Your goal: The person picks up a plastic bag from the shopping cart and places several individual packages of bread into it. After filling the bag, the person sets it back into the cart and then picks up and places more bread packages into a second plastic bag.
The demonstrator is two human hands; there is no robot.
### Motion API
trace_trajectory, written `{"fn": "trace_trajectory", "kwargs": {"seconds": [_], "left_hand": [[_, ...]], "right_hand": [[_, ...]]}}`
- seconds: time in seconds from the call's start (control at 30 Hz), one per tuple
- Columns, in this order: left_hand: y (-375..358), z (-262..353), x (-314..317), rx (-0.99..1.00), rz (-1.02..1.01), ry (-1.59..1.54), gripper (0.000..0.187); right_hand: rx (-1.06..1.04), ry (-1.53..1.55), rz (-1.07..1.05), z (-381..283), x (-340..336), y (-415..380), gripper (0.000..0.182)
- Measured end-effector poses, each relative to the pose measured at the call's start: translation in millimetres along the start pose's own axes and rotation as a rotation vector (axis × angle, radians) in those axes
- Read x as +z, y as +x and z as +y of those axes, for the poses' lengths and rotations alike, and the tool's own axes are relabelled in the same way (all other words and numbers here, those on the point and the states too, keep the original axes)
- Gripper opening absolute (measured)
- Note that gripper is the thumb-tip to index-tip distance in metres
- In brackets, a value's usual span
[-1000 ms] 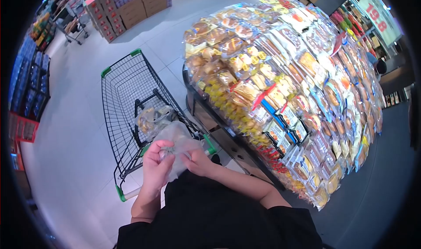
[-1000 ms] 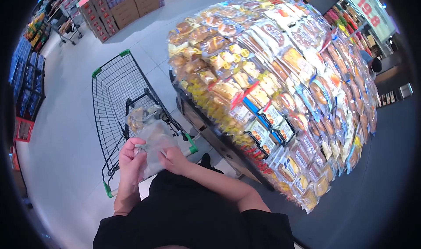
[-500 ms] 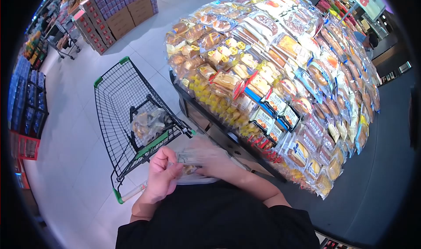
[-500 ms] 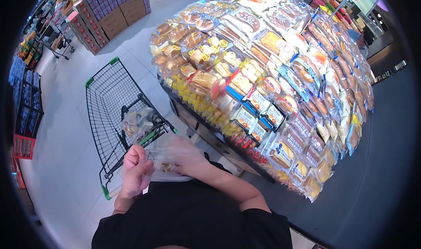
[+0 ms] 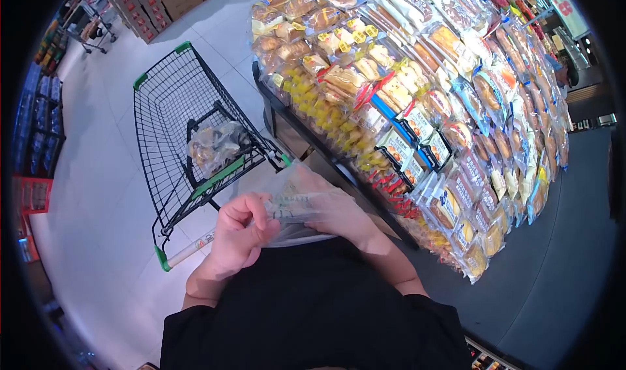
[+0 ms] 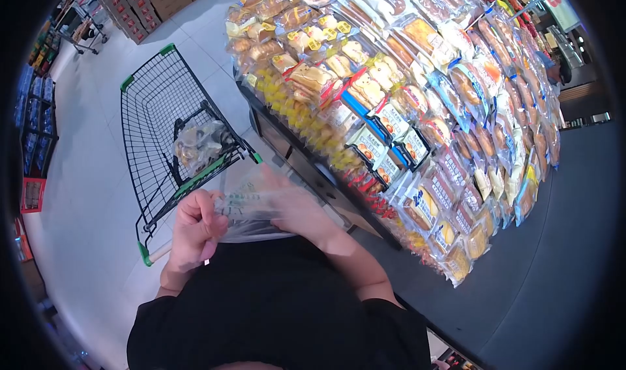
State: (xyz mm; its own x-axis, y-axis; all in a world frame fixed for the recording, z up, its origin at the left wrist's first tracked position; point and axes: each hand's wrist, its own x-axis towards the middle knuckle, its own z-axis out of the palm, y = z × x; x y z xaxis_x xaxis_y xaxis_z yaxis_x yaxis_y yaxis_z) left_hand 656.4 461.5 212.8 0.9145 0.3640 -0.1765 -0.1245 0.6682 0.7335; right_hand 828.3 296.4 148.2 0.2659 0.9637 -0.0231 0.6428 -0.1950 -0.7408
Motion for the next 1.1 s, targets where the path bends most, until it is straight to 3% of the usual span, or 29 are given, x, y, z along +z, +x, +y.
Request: {"fn": "trace_trajectory", "kwargs": {"seconds": [0.03,0.1,0.23,0.3,0.33,0.4,0.5,0.83,0.9,0.93,1.0,1.03,1.1], "left_hand": [[3.1,1.4,0.4,0.002,0.004,-0.023,0.026],[7.2,3.1,1.1,0.008,0.010,-0.045,0.025],[10.5,3.9,3.4,0.016,0.050,-0.038,0.023],[12.2,2.1,4.4,0.015,0.077,-0.020,0.023],[13.2,0.0,3.6,0.023,0.072,-0.030,0.022],[14.0,-0.4,3.7,0.038,0.072,-0.040,0.022],[14.1,1.0,4.9,0.035,0.064,-0.036,0.021],[22.3,-3.9,4.0,-0.009,0.022,0.029,0.011],[22.9,-3.7,1.7,-0.003,0.007,0.022,0.009],[22.6,-3.3,0.8,0.000,0.021,0.040,0.007],[23.3,-2.8,-0.3,-0.001,0.030,0.059,0.006],[23.9,-2.8,-0.4,0.018,0.047,0.024,0.006],[25.2,-3.3,-1.9,0.032,0.055,-0.010,0.008]], "right_hand": [[0.000,0.001,0.000,-2.6,-2.1,3.0,0.038],[-0.011,0.115,-0.039,-9.3,-7.3,7.8,0.055],[-0.154,0.082,0.040,-7.6,-7.3,13.1,0.054],[-0.164,-0.174,0.006,-9.6,-6.6,23.7,0.050],[-0.166,-0.176,0.005,-5.7,0.2,26.6,0.050],[-0.152,-0.109,0.206,1.2,13.6,33.1,0.045],[-0.030,-0.277,0.122,-14.5,9.0,31.2,0.032],[-0.093,-0.078,0.190,-19.9,2.1,27.9,0.029],[-0.133,-0.462,-0.035,-24.2,-5.3,18.4,0.023],[-0.132,-0.462,-0.033,-31.2,-15.5,15.2,0.023],[-0.187,-0.218,0.093,-47.1,-42.7,5.7,0.011],[-0.182,-0.219,0.099,-46.1,-55.1,0.5,0.011],[-0.202,0.083,0.259,-37.3,-82.3,-8.1,0.008]]}}
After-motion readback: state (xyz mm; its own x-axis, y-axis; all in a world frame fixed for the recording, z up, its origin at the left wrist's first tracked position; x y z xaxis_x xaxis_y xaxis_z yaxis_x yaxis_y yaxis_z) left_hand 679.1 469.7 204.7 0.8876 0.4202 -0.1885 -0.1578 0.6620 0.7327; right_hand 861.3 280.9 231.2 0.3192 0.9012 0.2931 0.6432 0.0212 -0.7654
